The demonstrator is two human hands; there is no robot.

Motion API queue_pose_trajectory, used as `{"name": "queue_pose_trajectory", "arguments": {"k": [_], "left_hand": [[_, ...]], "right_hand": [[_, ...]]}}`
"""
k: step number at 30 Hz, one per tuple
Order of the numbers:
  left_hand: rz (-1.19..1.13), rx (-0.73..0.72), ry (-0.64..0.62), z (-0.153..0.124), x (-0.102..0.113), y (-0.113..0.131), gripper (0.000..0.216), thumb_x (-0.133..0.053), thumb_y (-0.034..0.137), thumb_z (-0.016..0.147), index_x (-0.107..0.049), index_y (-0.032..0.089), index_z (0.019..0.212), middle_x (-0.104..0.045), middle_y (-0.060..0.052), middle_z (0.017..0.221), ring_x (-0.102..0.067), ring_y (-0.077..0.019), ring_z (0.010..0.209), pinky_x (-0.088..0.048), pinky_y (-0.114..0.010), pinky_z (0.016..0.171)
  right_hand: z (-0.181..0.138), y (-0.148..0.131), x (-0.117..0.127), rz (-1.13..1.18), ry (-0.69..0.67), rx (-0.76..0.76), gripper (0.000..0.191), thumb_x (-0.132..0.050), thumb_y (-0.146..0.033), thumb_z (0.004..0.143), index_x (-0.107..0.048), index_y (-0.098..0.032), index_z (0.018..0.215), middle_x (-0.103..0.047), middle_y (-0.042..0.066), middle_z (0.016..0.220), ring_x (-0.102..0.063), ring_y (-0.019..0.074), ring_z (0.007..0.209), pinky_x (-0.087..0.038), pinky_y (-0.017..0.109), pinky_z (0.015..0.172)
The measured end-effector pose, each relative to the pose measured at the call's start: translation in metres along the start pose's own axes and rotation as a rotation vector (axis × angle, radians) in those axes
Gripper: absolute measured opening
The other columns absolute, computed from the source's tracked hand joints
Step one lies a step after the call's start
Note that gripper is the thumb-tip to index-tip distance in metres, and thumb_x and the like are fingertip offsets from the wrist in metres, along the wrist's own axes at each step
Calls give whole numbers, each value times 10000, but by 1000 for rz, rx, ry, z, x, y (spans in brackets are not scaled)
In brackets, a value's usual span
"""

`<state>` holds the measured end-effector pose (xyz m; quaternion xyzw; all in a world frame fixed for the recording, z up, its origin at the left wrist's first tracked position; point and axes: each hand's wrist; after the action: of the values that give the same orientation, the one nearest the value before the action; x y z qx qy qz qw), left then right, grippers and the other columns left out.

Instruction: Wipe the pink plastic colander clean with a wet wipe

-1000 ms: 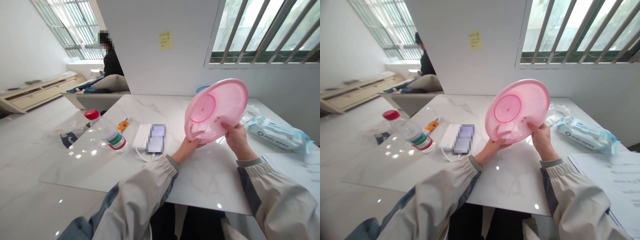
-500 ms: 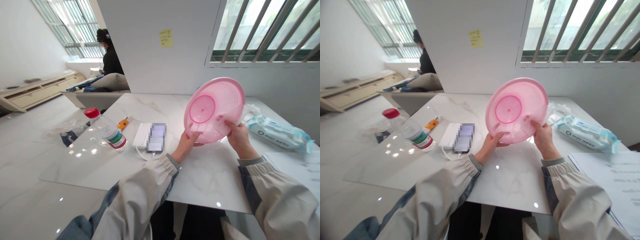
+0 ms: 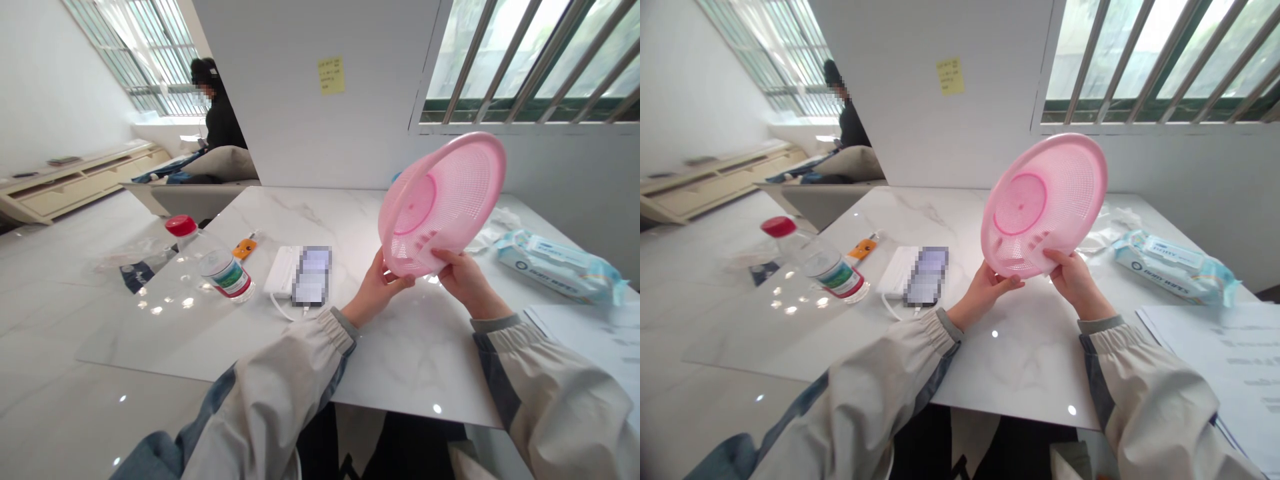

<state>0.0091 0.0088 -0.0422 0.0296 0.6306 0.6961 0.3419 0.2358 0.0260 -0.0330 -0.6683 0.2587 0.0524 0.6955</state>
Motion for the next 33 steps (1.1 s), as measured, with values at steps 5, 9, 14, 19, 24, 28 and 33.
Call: {"name": "queue_pose_trajectory", "arguments": {"k": [5,9,14,19,24,28,33], "left_hand": [[26,-17,-70,0,0,-1,1080,-993,518,910,-410,325,1799,-762,-154,1480,-753,-327,1326,-642,-574,1148],[90,-41,-113,1,1,-5,987,-924,584,966,-444,320,1787,-762,-143,1503,-753,-307,1324,-628,-497,1130],[121,-68,-114,3,2,-10,1106,-908,664,953,-343,317,1838,-805,-133,1382,-779,-282,1216,-632,-455,1068],[110,-123,17,10,4,-10,1134,-856,837,893,-427,297,1793,-794,-54,1123,-755,-186,863,-648,-394,910],[166,-197,109,8,5,4,1101,-789,913,891,-541,257,1740,-633,42,816,-576,-141,685,-554,-320,724],[233,-259,290,1,6,15,956,-689,884,993,-621,241,1697,-515,54,747,-433,-137,653,-432,-315,639],[195,-207,307,1,8,10,1016,-743,860,974,-528,247,1754,-665,6,881,-597,-153,755,-525,-322,743]], "right_hand": [[-2,-1,2,30,0,-8,426,-937,-177,747,-852,-247,1158,-876,38,1195,-824,270,1244,-671,420,1206],[-2,0,1,60,-6,-16,387,-922,-200,783,-838,-269,1154,-869,37,1210,-830,275,1226,-689,448,1180],[-2,2,0,59,-26,-8,424,-941,-204,794,-828,-277,1196,-862,50,1287,-825,286,1282,-681,461,1202],[0,5,-1,66,-19,40,367,-906,-181,821,-815,-283,1161,-865,50,1279,-820,295,1331,-635,478,1269],[5,10,2,82,64,30,387,-868,-146,774,-851,-254,1145,-872,53,1309,-817,299,1342,-636,455,1270],[12,13,10,62,92,40,391,-863,-135,754,-863,-293,1112,-880,26,1295,-803,306,1375,-634,467,1272],[19,13,17,67,74,108,382,-847,-157,771,-859,-307,1123,-880,34,1294,-807,321,1374,-635,509,1272]]}}
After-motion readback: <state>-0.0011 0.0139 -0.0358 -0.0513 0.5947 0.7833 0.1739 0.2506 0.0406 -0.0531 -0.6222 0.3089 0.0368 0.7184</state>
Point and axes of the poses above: each hand's wrist, its own z-axis towards the middle knuckle, its own x-axis out of the back of the hand, y = z × x
